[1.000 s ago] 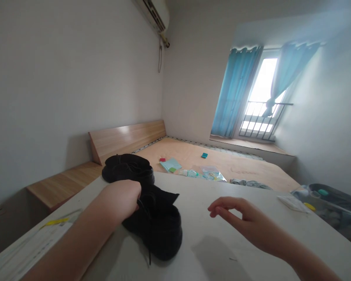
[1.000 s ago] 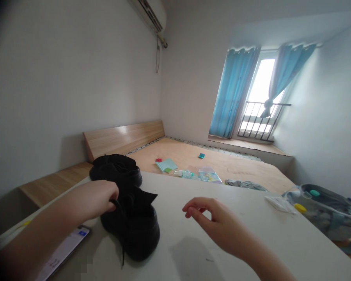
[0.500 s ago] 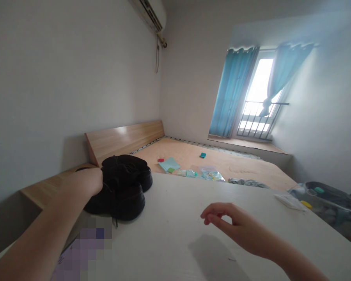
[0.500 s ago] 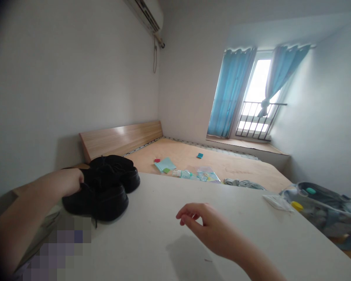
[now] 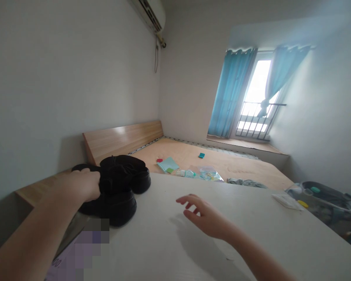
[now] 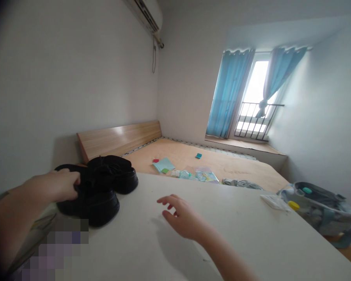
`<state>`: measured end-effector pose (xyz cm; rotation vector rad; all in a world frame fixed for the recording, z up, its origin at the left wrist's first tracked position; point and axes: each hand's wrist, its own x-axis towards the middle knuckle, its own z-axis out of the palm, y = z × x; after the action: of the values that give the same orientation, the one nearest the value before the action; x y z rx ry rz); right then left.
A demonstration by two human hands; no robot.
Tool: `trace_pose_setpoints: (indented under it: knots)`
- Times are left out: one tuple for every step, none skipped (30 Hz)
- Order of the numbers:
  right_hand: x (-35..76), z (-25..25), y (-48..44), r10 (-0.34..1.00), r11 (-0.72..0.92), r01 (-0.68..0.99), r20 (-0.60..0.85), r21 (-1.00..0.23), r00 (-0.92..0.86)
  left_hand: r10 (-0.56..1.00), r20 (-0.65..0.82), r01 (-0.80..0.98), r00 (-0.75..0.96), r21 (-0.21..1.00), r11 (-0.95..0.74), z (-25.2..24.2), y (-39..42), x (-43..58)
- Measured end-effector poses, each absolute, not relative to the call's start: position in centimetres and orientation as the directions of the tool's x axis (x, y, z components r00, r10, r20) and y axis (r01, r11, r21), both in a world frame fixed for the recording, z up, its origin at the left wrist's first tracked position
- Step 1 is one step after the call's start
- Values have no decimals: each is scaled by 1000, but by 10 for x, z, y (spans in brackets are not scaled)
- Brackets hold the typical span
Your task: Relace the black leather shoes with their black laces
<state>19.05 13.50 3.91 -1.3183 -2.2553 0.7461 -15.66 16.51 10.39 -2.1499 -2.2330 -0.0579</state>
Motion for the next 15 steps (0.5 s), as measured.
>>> trace_pose_setpoints:
  knots:
    - [178, 36, 145, 873, 434, 646, 114, -628, -475, 996, 35, 995, -76, -60, 78, 107, 161, -146]
    - [163, 33, 155, 865, 458, 641, 144, -616, -481, 996, 17, 991, -84, -106, 85, 109, 158, -135]
    - [147, 32, 166, 857, 481, 638, 171, -601, -485, 996, -10, 987, -86, -135, 84, 110, 155, -123]
    - [131, 31, 176, 850, 503, 638, 204, -583, -485, 997, -37, 986, -67, -153, 60, 111, 152, -112]
    - [115, 32, 186, 845, 521, 643, 237, -560, -478, 996, -71, 986, -46, -165, 34, 110, 151, -101]
    - [100, 33, 196, 847, 527, 658, 263, -538, -462, 993, -108, 984, -41, -179, 21, 109, 150, -92]
    - [85, 34, 204, 848, 528, 676, 281, -514, -449, 991, -130, 981, -42, -193, 16, 107, 150, -85]
    - [73, 35, 212, 849, 528, 696, 288, -488, -442, 987, -150, 978, -50, -207, 18, 104, 150, -80]
    - [63, 36, 218, 854, 521, 718, 287, -461, -435, 985, -164, 975, -61, -219, 24, 102, 151, -77]
    - [55, 37, 223, 860, 510, 743, 284, -435, -424, 982, -173, 973, -70, -228, 30, 100, 152, -75]
    - [49, 36, 227, 867, 496, 767, 277, -408, -414, 981, -180, 972, -78, -232, 35, 98, 154, -75]
    - [44, 36, 231, 875, 481, 789, 269, -381, -403, 980, -184, 972, -81, -232, 37, 96, 155, -76]
    - [42, 36, 233, 882, 466, 810, 261, -356, -393, 979, -186, 973, -83, -227, 39, 95, 157, -77]
    - [41, 35, 234, 887, 454, 827, 252, -333, -386, 979, -184, 975, -83, -221, 41, 94, 159, -78]
    - [41, 35, 234, 892, 445, 840, 244, -311, -382, 980, -178, 976, -84, -212, 45, 93, 161, -78]
